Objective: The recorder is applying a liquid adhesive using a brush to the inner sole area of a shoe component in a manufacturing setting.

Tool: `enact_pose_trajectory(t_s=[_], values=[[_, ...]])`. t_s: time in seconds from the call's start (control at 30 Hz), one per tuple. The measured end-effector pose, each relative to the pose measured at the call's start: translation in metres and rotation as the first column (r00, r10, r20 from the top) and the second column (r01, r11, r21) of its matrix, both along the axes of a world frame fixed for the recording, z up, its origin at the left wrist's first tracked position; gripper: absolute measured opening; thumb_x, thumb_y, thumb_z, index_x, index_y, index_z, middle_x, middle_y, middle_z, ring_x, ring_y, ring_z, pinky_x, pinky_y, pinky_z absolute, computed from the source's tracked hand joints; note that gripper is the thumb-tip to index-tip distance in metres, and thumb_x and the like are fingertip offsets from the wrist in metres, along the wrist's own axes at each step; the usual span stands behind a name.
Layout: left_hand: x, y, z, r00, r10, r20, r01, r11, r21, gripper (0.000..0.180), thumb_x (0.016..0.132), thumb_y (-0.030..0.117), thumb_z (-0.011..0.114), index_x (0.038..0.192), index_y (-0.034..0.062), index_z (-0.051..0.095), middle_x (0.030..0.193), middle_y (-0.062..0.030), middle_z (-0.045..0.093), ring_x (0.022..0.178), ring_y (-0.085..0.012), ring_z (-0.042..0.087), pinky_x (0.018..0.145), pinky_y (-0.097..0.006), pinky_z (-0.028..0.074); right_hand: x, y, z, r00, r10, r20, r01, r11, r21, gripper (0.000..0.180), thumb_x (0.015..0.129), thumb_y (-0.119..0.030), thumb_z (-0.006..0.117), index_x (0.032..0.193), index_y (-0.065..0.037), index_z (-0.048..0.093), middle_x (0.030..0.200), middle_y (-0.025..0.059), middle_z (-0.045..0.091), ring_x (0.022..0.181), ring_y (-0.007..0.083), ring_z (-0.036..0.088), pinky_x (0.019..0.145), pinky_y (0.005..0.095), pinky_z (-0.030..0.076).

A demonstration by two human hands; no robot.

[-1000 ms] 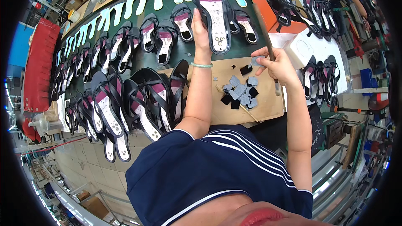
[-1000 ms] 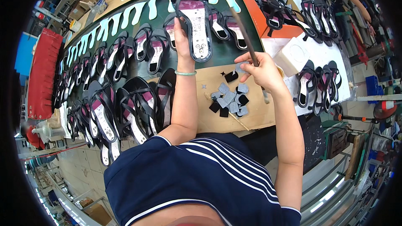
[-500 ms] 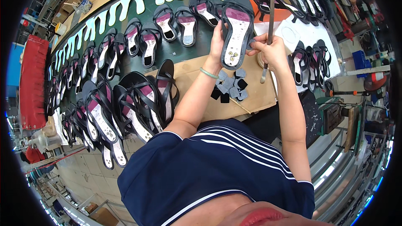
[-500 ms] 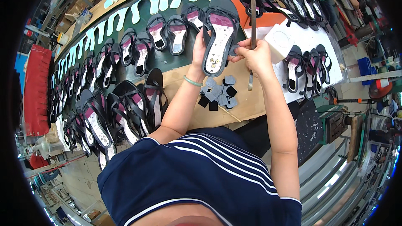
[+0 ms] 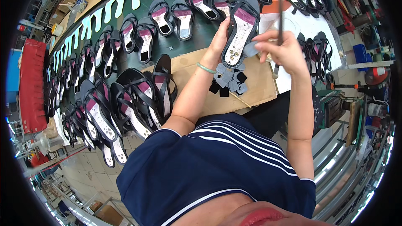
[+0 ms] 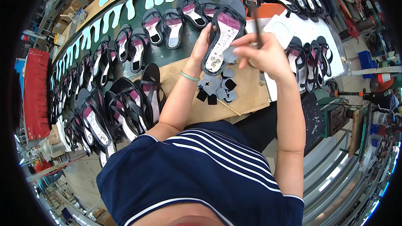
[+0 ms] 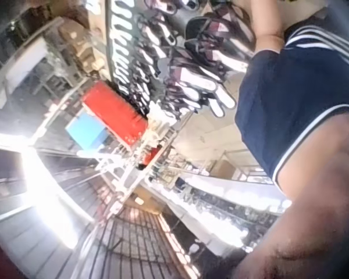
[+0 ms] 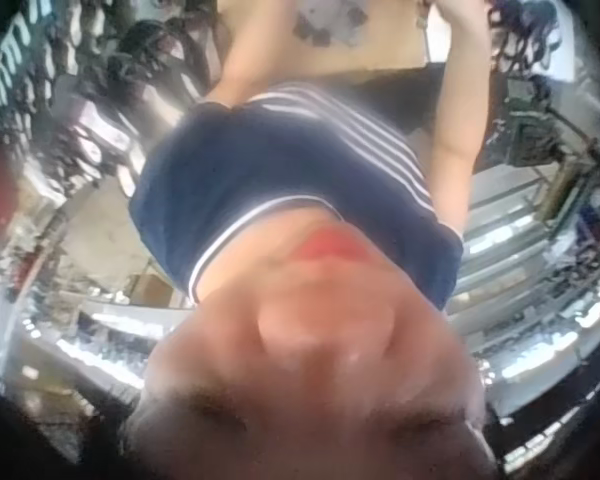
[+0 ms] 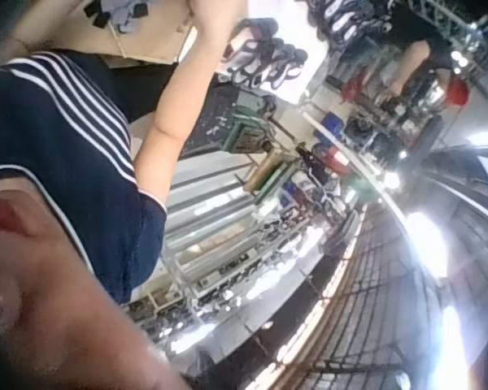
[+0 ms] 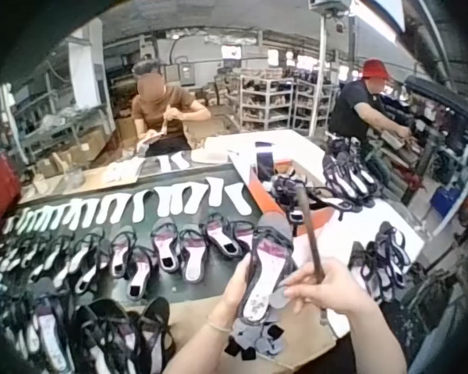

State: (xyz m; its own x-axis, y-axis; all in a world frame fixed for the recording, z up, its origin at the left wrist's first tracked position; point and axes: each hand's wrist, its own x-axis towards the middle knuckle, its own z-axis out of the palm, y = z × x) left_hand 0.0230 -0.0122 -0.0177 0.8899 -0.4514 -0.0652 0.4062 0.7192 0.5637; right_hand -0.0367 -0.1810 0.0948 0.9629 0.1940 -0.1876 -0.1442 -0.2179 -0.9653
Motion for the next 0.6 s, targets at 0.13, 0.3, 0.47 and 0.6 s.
enact_pose_trajectory(t_s=[0.13, 0.3, 0.47, 0.6], values=[[-0.004, 0.0, 0.001, 0.993, -0.078, 0.093, 0.069, 0.993, 0.091, 0.054, 0.103, 0.046, 0.028, 0.113, 0.0032, 0.06, 0.098, -0.0104, 0.069, 0.082, -0.0179, 0.067, 0.071, -0.031, 0.057, -0.002, 0.024, -0.008, 0.996, 0.09, 0.01, -0.089, 0.992, -0.094, 0.013, 0.078, 0.003, 0.073, 0.089, 0.004, 0.066, 0.07, 0.0064, 0.065, 0.051, 0.0076, 0.058, 0.042, 0.0203, 0.041], [-0.013, -0.002, 0.01, 0.997, -0.015, 0.075, -0.002, 0.976, 0.216, 0.052, 0.102, 0.047, 0.03, 0.103, 0.0049, 0.061, 0.089, -0.0074, 0.067, 0.073, -0.0155, 0.064, 0.065, -0.029, 0.055, 0.002, 0.033, -0.01, 0.992, 0.124, 0.022, -0.12, 0.983, -0.138, 0.012, 0.076, 0.005, 0.074, 0.083, 0.003, 0.063, 0.067, 0.0036, 0.061, 0.051, 0.0057, 0.054, 0.041, 0.0205, 0.041], [-0.007, -0.002, -0.003, 0.998, 0.011, 0.066, -0.025, 0.977, 0.211, 0.051, 0.103, 0.047, 0.03, 0.094, 0.0068, 0.06, 0.078, -0.0037, 0.063, 0.066, -0.0132, 0.06, 0.057, -0.028, 0.051, 0.0, 0.034, -0.023, 0.907, 0.217, 0.36, -0.048, 0.904, -0.425, 0.02, 0.073, 0.0, 0.079, 0.085, 0.0, 0.064, 0.071, -0.0002, 0.061, 0.061, 0.0046, 0.055, 0.052, 0.0229, 0.043], [-0.008, -0.001, -0.003, 0.986, -0.062, 0.157, 0.035, 0.985, 0.168, 0.05, 0.103, 0.046, 0.031, 0.101, 0.0059, 0.061, 0.085, -0.0054, 0.067, 0.07, -0.0141, 0.064, 0.059, -0.027, 0.053, 0.001, 0.031, -0.018, 0.912, 0.219, 0.347, 0.019, 0.822, -0.57, 0.024, 0.07, -0.003, 0.078, 0.088, 0.004, 0.064, 0.08, 0.0081, 0.065, 0.07, 0.0152, 0.061, 0.063, 0.0307, 0.049]])
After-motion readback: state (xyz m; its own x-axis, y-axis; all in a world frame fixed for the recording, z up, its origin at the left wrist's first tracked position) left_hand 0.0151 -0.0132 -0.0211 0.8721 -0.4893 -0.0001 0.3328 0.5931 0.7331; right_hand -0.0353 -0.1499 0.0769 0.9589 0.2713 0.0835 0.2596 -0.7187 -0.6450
